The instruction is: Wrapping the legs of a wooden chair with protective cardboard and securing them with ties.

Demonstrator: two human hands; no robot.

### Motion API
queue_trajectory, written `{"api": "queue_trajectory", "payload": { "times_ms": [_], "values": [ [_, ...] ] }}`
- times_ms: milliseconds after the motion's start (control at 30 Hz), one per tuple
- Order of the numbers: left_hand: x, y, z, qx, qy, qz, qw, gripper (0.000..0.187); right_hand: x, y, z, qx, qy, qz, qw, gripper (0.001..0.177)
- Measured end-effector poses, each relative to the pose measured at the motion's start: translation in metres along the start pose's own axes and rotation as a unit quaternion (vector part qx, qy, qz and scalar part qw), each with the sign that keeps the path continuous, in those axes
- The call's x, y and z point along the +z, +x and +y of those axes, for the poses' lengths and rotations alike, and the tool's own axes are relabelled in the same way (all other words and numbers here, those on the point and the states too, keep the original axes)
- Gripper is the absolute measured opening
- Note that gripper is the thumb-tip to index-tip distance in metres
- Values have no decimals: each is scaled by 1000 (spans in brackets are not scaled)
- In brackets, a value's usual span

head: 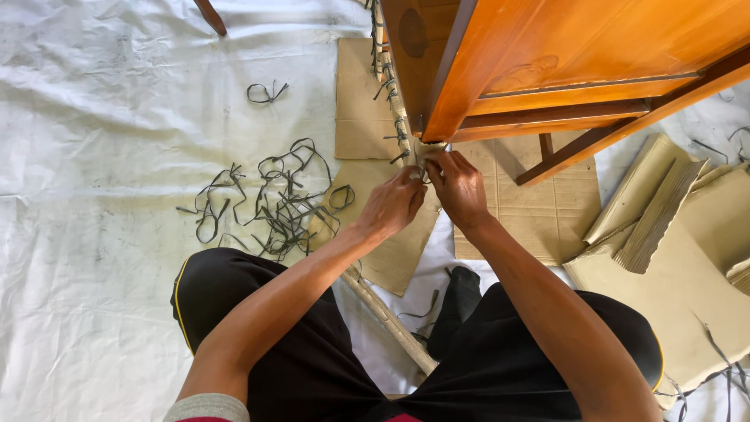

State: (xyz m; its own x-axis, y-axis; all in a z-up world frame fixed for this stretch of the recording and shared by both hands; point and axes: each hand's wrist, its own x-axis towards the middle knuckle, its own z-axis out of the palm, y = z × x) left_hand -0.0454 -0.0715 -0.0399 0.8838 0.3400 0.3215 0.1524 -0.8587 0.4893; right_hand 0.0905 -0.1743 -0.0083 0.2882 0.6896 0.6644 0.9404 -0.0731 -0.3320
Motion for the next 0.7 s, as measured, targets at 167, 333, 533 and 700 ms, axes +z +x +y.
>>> {"api": "queue_trajectory", "payload": {
  "times_ms": [167, 333, 533, 700],
  "values": [
    [-9, -6, 10, 18, -11, 22, 1000, 25, 2, 3, -3, -3, 55, 1, 998, 5],
    [-34, -8, 31, 13, -95, 64, 993, 30, -8, 12, -20, -55, 79, 1, 995, 8],
    [-19, 0, 16, -14, -250, 86, 964, 37, -7, 13, -19, -89, 57, -5, 994, 7],
    [10, 9, -18, -257, -494, 106, 824, 30, -5, 10, -20, -76, 43, 0, 996, 8]
  ]
}}
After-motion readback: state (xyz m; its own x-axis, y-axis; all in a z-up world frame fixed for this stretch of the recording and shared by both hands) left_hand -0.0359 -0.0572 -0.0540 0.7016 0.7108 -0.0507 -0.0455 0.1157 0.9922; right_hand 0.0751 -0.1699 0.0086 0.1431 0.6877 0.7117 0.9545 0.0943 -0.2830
